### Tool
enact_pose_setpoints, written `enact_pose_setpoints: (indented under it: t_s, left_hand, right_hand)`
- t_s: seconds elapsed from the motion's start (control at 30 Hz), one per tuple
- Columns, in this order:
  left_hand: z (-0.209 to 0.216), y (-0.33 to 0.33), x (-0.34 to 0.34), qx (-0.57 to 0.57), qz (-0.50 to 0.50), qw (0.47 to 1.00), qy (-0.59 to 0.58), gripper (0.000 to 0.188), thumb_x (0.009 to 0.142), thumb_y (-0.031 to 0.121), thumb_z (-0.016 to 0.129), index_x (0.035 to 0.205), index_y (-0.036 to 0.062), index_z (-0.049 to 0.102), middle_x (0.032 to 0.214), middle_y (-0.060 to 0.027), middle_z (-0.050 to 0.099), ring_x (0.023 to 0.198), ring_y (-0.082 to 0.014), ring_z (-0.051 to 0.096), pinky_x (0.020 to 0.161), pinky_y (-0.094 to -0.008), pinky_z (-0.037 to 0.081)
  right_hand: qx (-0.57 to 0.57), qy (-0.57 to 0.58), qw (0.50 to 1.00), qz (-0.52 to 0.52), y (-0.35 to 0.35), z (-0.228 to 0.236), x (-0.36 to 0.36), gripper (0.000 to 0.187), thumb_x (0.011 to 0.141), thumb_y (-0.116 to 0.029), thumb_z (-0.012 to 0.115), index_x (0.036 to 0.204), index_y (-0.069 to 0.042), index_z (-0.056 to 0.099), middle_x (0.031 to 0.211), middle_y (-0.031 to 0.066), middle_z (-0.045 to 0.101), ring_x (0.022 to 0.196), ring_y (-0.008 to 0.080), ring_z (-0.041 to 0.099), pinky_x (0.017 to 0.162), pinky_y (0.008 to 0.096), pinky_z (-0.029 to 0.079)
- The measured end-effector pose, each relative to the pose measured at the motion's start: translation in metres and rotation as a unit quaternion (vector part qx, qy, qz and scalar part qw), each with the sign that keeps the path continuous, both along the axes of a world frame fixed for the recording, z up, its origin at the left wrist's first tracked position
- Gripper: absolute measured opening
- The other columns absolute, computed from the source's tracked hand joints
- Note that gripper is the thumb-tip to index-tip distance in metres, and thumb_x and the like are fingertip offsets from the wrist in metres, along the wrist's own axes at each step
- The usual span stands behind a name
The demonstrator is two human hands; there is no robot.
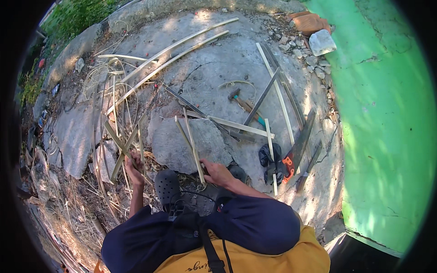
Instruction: The person aligns bamboo strips to form a cross-shaped structure and uses a small blade to notch and trim the wood strips by hand.
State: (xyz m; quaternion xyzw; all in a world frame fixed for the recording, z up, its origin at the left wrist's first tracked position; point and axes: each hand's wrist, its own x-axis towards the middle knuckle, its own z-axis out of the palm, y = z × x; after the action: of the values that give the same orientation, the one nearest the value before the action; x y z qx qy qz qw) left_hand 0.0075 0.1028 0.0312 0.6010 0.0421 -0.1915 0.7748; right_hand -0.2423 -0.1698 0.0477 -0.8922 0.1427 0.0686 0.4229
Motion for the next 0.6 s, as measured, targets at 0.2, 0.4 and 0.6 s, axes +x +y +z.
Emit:
enact_pose_setpoints:
  t_s: [0.2, 0.4, 0.6]
  left_hand:
    - [-0.002, 0.001, 0.001, -0.007, -0.004, 1.000, -0.021, 0.030, 0.103, 0.041, 0.050, 0.106, 0.0115, 0.049, 0.083, 0.0031, 0.043, 0.069, -0.0075, 0.038, 0.060, -0.0255, 0.028]
    - [0.002, 0.003, -0.001, 0.000, -0.015, 0.999, -0.039, 0.029, 0.104, 0.040, 0.049, 0.107, 0.0111, 0.048, 0.087, 0.0016, 0.043, 0.070, -0.0075, 0.038, 0.060, -0.0258, 0.030]
    - [-0.002, -0.003, -0.004, -0.006, -0.031, 0.998, -0.053, 0.032, 0.103, 0.042, 0.049, 0.107, 0.0098, 0.047, 0.089, -0.0002, 0.044, 0.071, -0.0092, 0.040, 0.060, -0.0274, 0.032]
  right_hand:
    - [-0.017, 0.010, 1.000, -0.006, -0.004, 0.004, -0.012, 0.066, 0.096, -0.041, 0.073, 0.138, 0.000, 0.045, 0.101, 0.0251, 0.070, 0.087, 0.0479, 0.070, 0.076, 0.0534, 0.058]
    - [-0.003, -0.008, 1.000, 0.023, -0.008, 0.020, -0.012, 0.062, 0.096, -0.038, 0.074, 0.139, -0.005, 0.045, 0.099, 0.0250, 0.069, 0.086, 0.0466, 0.070, 0.071, 0.0522, 0.056]
    - [-0.019, 0.018, 0.999, 0.028, -0.007, 0.016, -0.018, 0.062, 0.087, -0.025, 0.078, 0.139, -0.013, 0.045, 0.103, 0.0193, 0.072, 0.090, 0.0434, 0.071, 0.073, 0.0521, 0.058]
